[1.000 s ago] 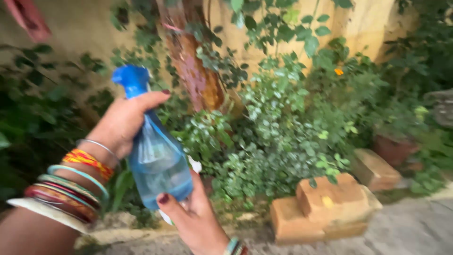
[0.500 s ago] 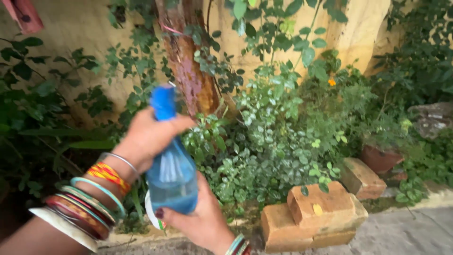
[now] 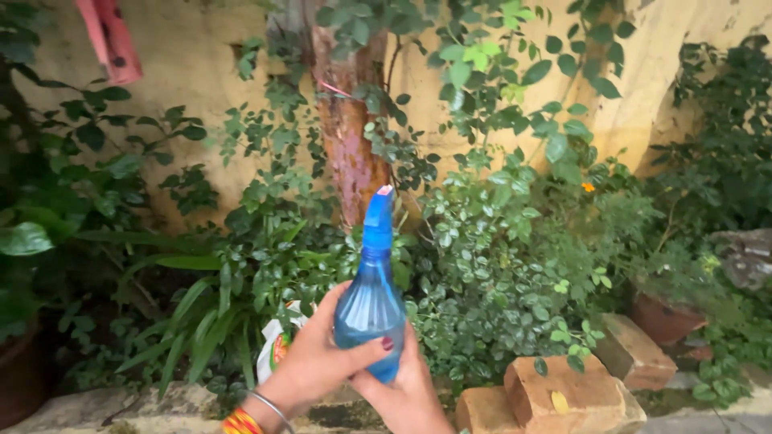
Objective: Spray water on the leaves of garden plants using a spray bottle.
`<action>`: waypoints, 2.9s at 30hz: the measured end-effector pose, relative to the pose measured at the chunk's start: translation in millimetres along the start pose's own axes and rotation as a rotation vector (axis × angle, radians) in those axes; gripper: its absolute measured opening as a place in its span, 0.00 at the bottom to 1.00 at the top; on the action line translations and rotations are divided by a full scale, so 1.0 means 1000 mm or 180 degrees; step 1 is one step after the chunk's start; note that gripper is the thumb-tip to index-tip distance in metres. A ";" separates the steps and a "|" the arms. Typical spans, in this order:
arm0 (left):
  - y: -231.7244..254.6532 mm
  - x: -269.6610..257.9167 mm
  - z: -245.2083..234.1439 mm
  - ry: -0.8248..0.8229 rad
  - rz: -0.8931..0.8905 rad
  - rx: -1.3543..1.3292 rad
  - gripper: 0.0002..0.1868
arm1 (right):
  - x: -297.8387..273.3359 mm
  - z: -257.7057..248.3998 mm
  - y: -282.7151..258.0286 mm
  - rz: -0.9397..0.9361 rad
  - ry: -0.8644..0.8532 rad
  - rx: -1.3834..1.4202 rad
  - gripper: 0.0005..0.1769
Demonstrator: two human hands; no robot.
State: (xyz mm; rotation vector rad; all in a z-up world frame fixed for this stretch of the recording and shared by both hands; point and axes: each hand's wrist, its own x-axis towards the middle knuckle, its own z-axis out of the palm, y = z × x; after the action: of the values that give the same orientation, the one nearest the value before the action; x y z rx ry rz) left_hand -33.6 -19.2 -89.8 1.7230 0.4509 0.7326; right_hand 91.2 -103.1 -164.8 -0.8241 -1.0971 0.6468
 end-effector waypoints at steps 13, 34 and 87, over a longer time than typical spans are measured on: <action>-0.051 -0.067 -0.010 0.0820 0.0070 -0.0388 0.54 | 0.032 0.056 -0.049 -0.0009 -0.0071 -0.0639 0.38; -0.083 -0.116 -0.111 0.2126 -0.0376 0.0235 0.31 | 0.059 -0.006 -0.072 0.0833 0.0733 -0.1040 0.10; 0.032 -0.030 0.018 0.0602 0.1527 0.2123 0.34 | -0.087 -0.183 -0.068 0.0243 0.3065 -0.1705 0.10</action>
State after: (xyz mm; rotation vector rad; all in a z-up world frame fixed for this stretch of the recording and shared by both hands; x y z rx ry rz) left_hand -45.4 -60.3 -69.4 2.4440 0.4430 1.1871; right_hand 238.3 -255.8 -192.7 -1.4368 -0.3345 -0.0471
